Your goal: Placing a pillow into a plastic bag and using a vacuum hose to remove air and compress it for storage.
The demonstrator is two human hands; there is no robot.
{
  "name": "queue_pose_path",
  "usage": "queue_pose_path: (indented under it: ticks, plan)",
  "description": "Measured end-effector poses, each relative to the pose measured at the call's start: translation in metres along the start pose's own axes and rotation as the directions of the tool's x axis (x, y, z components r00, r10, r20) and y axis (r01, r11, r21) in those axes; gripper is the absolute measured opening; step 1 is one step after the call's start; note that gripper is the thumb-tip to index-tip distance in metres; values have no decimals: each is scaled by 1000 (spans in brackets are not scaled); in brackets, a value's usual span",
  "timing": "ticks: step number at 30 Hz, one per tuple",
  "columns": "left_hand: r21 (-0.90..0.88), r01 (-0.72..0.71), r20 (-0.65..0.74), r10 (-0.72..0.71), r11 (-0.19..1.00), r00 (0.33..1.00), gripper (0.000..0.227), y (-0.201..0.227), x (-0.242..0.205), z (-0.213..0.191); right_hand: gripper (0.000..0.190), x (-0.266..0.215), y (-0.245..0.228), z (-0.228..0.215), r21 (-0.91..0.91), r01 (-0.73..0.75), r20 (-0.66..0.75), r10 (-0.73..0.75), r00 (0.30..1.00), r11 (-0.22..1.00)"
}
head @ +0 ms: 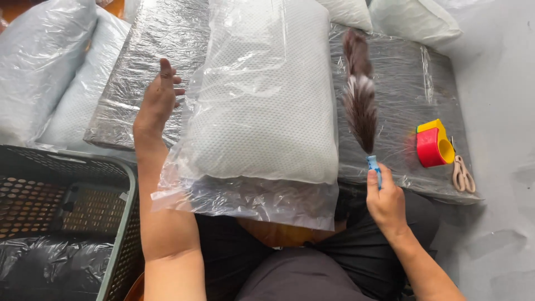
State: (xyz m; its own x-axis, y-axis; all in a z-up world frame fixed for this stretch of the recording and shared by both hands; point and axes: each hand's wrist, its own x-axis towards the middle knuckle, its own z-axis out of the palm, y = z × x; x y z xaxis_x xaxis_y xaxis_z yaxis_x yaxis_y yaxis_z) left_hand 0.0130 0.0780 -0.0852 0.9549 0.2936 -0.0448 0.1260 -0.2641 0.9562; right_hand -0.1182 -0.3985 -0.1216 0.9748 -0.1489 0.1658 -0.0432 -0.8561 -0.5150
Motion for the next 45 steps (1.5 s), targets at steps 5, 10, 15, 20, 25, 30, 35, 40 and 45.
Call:
queue_pose_path:
  ticks: [5,10,15,20,25,30,35,40,45]
  plan:
    - [42,-91,83,87,995,993,104,-19,17,6,45,-14,-6,19,43,287,113,-290,950,957]
    - [214,-73,129,46,974,991,100,-17,14,6,43,94,35,49,168,46,110,-65,992,985]
    - [327,-46,192,-19,944,981,108,-27,21,17,39,176,17,63,633,-457,325,322,889,625]
    - [240,-30,203,-20,970,979,113,-3,7,13,35,147,-64,48,561,174,35,-234,972,809]
    - [125,-22,-26,25,992,999,77,-34,34,6,44,148,-115,-9,136,589,167,-604,779,797]
    - [57,-12,-54,15,998,998,108,5,-7,-1,37,254,-56,-17,-358,586,114,-589,800,727]
    - [169,-34,129,12,985,992,104,-21,17,6,36,301,13,37,75,199,-203,-181,962,977]
    - [196,-58,208,16,979,978,114,-22,20,17,61,247,32,122,462,-93,75,65,995,882]
    - [165,-29,244,-12,986,970,115,-12,17,31,46,190,-32,107,787,-315,249,194,949,531]
